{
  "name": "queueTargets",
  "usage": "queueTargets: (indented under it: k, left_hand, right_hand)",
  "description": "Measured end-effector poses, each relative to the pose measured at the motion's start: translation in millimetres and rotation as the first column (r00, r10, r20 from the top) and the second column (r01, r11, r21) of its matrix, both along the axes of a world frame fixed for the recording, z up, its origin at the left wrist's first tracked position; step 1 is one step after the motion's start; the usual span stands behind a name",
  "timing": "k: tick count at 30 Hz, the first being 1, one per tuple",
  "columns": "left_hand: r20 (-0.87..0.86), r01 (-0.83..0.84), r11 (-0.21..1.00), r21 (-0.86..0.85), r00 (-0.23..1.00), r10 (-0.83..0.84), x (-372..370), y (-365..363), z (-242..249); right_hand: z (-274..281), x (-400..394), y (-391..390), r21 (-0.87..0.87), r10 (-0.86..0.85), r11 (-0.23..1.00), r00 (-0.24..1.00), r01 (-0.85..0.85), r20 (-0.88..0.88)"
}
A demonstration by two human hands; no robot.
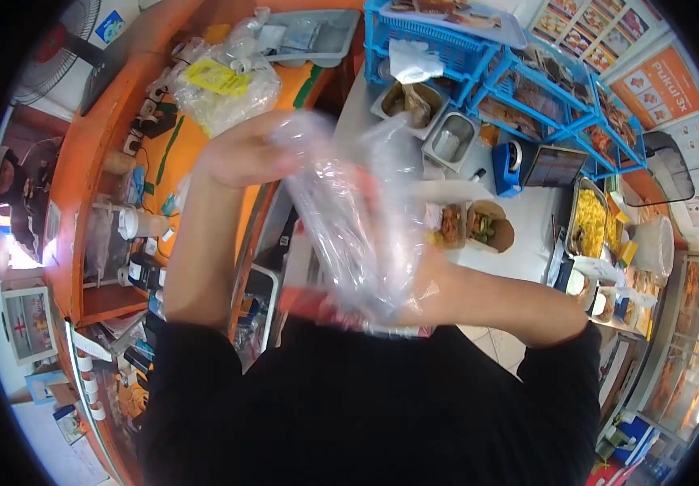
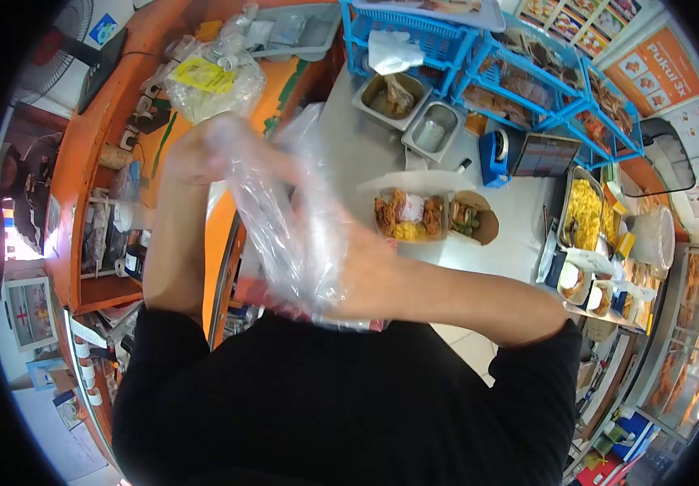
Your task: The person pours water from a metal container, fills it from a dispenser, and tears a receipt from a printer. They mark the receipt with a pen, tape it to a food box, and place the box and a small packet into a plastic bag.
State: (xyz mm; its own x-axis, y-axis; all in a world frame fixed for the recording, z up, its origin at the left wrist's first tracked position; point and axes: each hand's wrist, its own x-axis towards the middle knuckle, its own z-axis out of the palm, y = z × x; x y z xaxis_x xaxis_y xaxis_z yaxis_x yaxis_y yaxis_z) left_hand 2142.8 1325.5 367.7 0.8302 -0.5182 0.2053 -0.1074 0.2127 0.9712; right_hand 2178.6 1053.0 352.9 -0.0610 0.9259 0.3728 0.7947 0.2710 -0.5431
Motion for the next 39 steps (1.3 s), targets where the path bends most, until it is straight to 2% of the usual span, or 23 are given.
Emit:
queueTargets:
  k: [2,3,4,5,6,7,8,9,13,16,17,18,19,20,21,23,25,28,29,31,34,37,39]
  left_hand:
    - [0.016,-0.037,0.993,-0.115,0.999,0.039,-23.9,27.1,-30.3]
    - [-0.051,-0.533,0.846,-0.033,0.846,0.531,-31.6,41.1,-78.4]
    - [-0.067,-0.876,0.478,0.060,0.474,0.878,-36.5,49.7,-108.9]
    - [0.030,-0.902,0.206,0.379,0.235,0.972,-43.7,15.4,-117.5]
    - [0.520,-0.874,0.020,0.485,0.306,0.797,-56.0,-8.4,-134.1]
    - [0.477,-0.925,0.290,0.244,0.375,0.795,-50.1,-29.3,-134.1]
    - [0.920,-0.976,0.148,0.157,0.199,0.337,-42.3,-26.5,-132.7]
    - [0.982,-0.993,0.116,0.013,0.034,0.184,-23.4,-26.6,-132.6]
    - [0.933,-0.873,0.330,-0.360,-0.329,0.146,10.4,35.6,-61.9]
    - [0.930,-0.908,0.346,-0.235,-0.107,0.350,-0.7,58.2,-29.8]
    - [0.528,-0.777,0.574,-0.257,0.385,0.757,-1.1,56.5,-32.9]
    - [-0.115,-0.612,0.675,-0.413,0.770,0.628,-3.0,54.2,-39.4]
    - [-0.613,-0.514,0.603,-0.610,0.789,0.052,-6.4,56.2,-50.3]
    - [-0.473,-0.296,0.395,-0.870,0.729,-0.495,6.2,73.0,-111.9]
    - [-0.477,-0.295,0.398,-0.869,0.714,-0.513,4.8,81.6,-116.2]
    - [-0.837,-0.481,0.717,-0.504,0.477,-0.269,4.5,94.8,-124.2]
    - [-0.191,-0.054,0.334,-0.941,0.900,-0.392,-0.9,173.3,-229.8]
    - [-0.344,-0.499,0.677,-0.541,0.866,0.364,-44.1,101.4,-71.0]
    - [-0.455,-0.508,0.722,-0.470,0.840,0.295,-48.7,81.9,-79.1]
    - [-0.098,-0.501,0.864,0.054,0.858,0.504,-42.0,79.4,-110.0]
    - [0.136,-0.308,0.825,0.474,0.951,0.277,-32.8,89.8,-134.2]
    - [-0.223,0.025,0.922,0.388,0.973,0.067,-24.2,105.4,-195.0]
    - [-0.146,-0.028,0.901,0.433,0.984,0.101,-13.2,106.3,-220.5]
  right_hand:
    - [-17.1,25.9,14.5,0.157,-0.225,0.966,0.967,0.205,0.120]
    - [-31.7,40.4,23.3,0.331,-0.359,0.898,0.919,0.291,0.165]
    - [-16.9,52.1,31.7,0.130,-0.435,0.886,0.894,0.446,-0.107]
    - [-1.4,61.4,40.4,-0.104,-0.525,0.844,0.775,0.525,-0.351]
    - [-5.4,70.6,53.3,-0.077,-0.513,0.809,0.636,0.583,-0.576]
    - [-7.6,81.4,67.2,-0.052,-0.444,0.766,0.469,0.640,-0.764]
    - [8.6,88.0,78.9,-0.135,-0.457,0.759,0.373,0.638,-0.807]
    - [12.7,89.2,91.0,-0.111,-0.465,0.734,0.377,0.669,-0.801]
    - [31.8,73.6,134.8,-0.317,-0.351,0.917,0.113,0.240,-0.930]
    - [59.9,54.2,161.7,-0.069,-0.230,0.930,0.425,0.362,-0.876]
    - [56.4,53.0,166.0,0.037,-0.354,0.880,0.708,0.473,-0.611]
    - [51.3,51.2,170.4,0.166,-0.477,0.836,0.843,0.523,-0.250]
    - [45.4,49.5,174.4,0.191,-0.449,0.860,0.879,0.474,-0.162]
    - [48.8,48.7,171.1,0.108,-0.502,0.864,0.833,0.491,0.231]
    - [51.7,46.6,161.7,0.023,-0.441,0.847,0.677,0.532,0.590]
    - [21.7,39.6,138.0,-0.201,-0.483,0.825,0.844,0.528,0.233]
    - [-9.0,24.8,125.8,-0.299,-0.570,0.727,0.786,0.618,0.240]
    - [-60.6,3.5,127.6,-0.459,-0.681,0.597,0.718,0.658,0.144]
    - [-66.8,-2.6,136.2,-0.502,-0.724,0.581,0.689,0.641,0.041]
    - [-74.1,-9.1,148.6,-0.506,-0.704,0.610,0.710,0.610,0.007]
    - [-131.5,-19.8,163.4,-0.166,-0.666,0.722,0.739,0.672,0.097]
    - [-185.6,-21.2,171.3,-0.130,-0.694,0.720,0.707,0.682,-0.134]
    - [-207.5,-11.0,172.6,-0.146,-0.634,0.767,0.773,0.625,-0.019]
